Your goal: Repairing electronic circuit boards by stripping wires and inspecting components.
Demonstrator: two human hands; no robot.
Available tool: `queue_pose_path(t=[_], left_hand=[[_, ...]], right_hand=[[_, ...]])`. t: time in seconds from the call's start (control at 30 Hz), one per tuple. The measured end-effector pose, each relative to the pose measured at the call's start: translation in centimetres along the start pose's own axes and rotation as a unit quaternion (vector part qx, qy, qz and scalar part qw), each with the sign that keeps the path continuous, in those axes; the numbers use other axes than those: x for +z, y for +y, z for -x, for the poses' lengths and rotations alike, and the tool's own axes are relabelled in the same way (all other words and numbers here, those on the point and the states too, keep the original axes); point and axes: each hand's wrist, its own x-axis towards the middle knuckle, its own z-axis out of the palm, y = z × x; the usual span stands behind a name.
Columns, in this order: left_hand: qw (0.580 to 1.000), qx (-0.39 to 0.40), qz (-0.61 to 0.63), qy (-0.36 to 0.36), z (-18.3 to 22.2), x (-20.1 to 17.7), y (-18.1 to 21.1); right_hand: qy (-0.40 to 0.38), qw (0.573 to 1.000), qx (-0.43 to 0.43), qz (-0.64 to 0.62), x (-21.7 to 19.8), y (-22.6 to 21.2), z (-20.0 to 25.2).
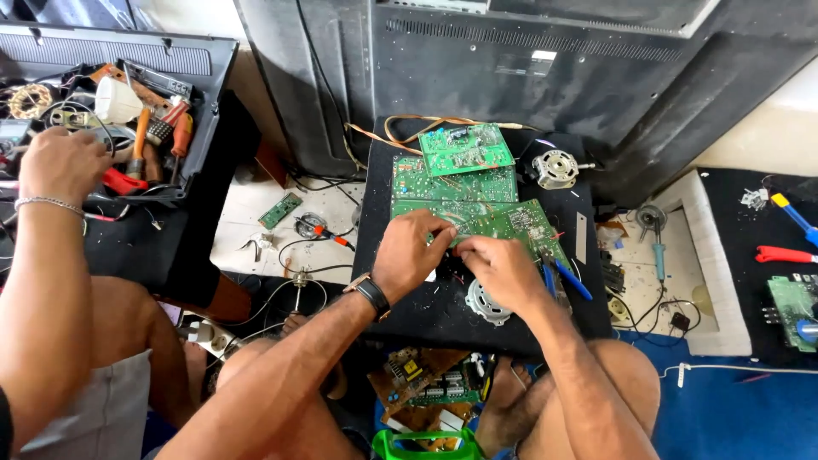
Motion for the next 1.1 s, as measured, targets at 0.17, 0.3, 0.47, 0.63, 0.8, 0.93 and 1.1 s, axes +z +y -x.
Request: queue_pose_path(t=[0.17, 0.3, 0.47, 0.63, 0.8, 0.93, 1.1], left_hand=[[0.998, 0.011, -0.057, 0.000, -0.4, 1.0, -1.3], [0.997, 0.019, -0.077, -0.003, -0.4, 1.8, -1.5], [0.994, 0.027, -0.100, -0.030, -0.5, 2.5, -2.3], [0.985, 0.113, -0.114, -0.065, -0.9, 2.3, -1.5], [0.977, 0.151, -0.083, -0.127, -0.7, 1.3, 0.8], [0.963, 0.155, 0.000, -0.219, -0.5, 0.1, 2.5], [0.962, 0.152, 0.080, -0.214, 0.1, 0.0, 2.6]], right_hand=[[0.012, 0.995, -0.080, 0.061, -0.5, -0.7, 1.0], [0.061, 0.987, -0.108, 0.105, 0.4, 0.3, 1.2], [0.068, 0.975, -0.165, 0.134, -0.6, -0.6, 2.0], [0.127, 0.961, -0.167, 0.182, -1.4, 0.2, 1.3], [0.109, 0.970, -0.173, 0.135, -2.8, 0.2, 1.0], [0.059, 0.986, -0.127, 0.089, -3.8, 0.1, 0.7], [0.026, 0.996, -0.087, 0.013, -3.5, 0.7, -0.1]])
